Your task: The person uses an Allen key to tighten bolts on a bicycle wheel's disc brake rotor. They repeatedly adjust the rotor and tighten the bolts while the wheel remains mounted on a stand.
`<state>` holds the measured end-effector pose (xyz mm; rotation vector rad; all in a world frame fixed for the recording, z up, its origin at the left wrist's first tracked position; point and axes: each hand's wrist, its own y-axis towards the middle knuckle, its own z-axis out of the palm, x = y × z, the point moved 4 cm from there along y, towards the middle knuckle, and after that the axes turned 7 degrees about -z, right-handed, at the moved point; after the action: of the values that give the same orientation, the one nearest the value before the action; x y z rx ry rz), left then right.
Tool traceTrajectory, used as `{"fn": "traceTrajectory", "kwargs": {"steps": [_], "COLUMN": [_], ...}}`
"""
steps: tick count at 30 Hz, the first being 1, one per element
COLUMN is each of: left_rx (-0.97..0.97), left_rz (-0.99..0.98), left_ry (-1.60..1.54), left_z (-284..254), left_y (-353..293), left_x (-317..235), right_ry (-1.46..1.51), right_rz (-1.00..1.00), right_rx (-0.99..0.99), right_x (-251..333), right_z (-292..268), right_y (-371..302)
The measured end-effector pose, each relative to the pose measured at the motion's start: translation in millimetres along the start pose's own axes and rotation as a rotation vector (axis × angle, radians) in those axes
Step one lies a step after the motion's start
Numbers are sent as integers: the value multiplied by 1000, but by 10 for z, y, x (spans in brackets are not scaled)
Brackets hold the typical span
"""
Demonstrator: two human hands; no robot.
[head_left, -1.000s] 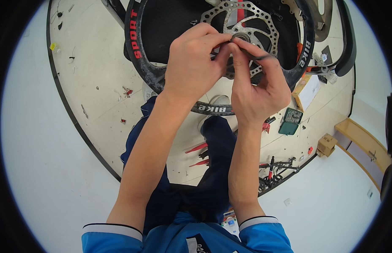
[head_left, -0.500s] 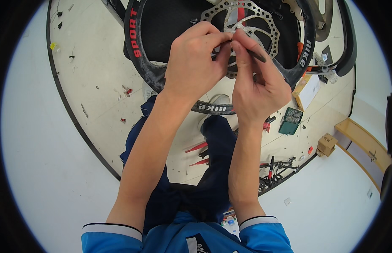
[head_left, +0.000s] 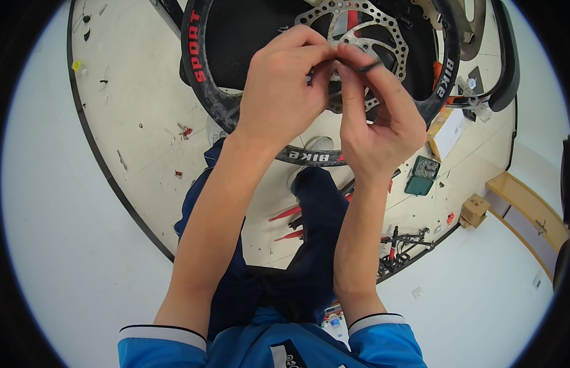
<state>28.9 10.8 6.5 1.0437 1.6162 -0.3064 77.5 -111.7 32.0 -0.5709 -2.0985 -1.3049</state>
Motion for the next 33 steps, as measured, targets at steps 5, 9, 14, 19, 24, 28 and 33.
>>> {"fn": "traceTrajectory", "kwargs": {"steps": [5,9,14,19,24,28,33], "left_rx": [17,-2,7,40,21,24,23], "left_rz": [37,-70,-75,94,42,-43,45], "left_ry": [47,-57,-111,19,-61,-89,-41], "left_z": [-21,-39,-46,-53,-8,-24,-48], "left_y": [1,0,0,34,3,-3,4], "left_x": [-52,-29,-38,-37,-92,-87,-54], "right_ry": [-21,-1,11,94,129,144,191], "right_rz": [-66,59,-10,83,136,110,147], "right_rx": [-30,-139,-123,-93,-149,-201,-113], "right_x": [11,-22,-7,-18,-22,-69,34], "right_z": [6,31,31,27,25,29,1], "right_y": [52,-8,48,6,-28,-15,37]}}
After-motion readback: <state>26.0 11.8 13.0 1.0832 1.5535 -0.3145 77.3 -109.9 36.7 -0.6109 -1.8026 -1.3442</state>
